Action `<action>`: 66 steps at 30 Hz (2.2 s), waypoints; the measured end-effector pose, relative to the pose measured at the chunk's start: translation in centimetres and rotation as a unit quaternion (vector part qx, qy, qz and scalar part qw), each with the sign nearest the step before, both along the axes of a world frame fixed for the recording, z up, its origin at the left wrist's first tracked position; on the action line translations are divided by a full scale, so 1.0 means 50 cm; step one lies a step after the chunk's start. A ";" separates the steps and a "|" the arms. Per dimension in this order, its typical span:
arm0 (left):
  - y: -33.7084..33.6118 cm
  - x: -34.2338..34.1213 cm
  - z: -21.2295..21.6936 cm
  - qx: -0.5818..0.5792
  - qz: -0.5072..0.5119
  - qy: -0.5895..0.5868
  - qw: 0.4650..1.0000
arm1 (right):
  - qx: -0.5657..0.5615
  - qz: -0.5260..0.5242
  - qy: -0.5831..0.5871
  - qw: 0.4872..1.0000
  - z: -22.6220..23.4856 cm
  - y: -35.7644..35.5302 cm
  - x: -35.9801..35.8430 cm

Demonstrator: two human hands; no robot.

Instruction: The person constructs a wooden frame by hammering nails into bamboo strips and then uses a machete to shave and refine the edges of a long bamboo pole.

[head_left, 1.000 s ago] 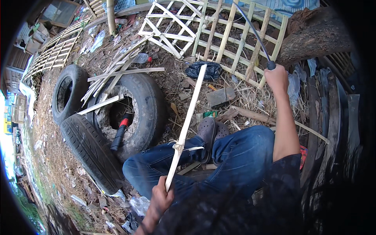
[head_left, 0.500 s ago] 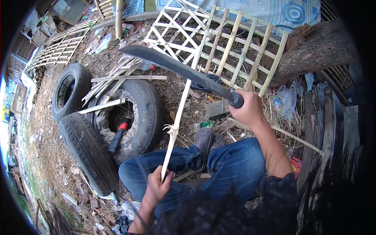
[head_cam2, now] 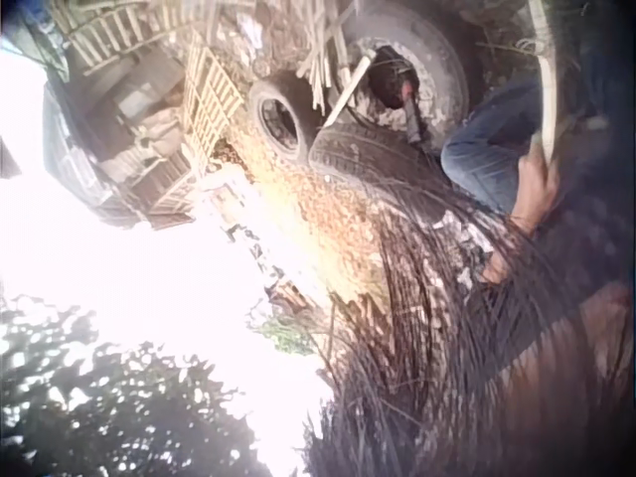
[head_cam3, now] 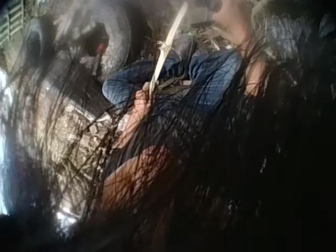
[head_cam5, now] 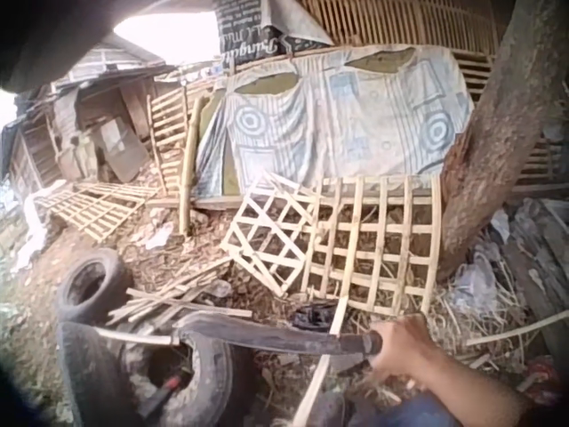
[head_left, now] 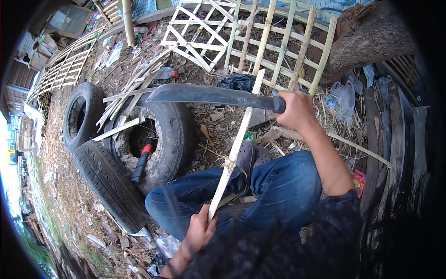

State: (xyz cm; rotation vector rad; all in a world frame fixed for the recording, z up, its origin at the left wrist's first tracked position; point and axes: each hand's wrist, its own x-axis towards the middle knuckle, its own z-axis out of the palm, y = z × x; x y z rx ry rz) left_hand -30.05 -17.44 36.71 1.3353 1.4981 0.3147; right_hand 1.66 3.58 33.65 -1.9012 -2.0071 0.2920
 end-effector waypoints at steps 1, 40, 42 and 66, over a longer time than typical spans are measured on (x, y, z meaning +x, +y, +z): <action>-0.011 -0.006 -0.007 0.027 -0.004 0.008 1.000 | -0.004 -0.012 -0.011 1.000 -0.002 0.006 0.007; 0.008 -0.051 -0.078 0.136 0.108 -0.034 0.984 | 0.014 -0.121 0.179 0.976 0.003 -0.007 0.023; 0.015 -0.048 -0.078 0.106 0.148 -0.112 0.977 | 0.026 -0.114 0.187 0.975 0.013 -0.010 0.021; 0.060 0.009 -0.081 0.158 0.016 0.056 0.986 | 0.037 0.237 0.022 0.971 0.040 -0.042 -0.096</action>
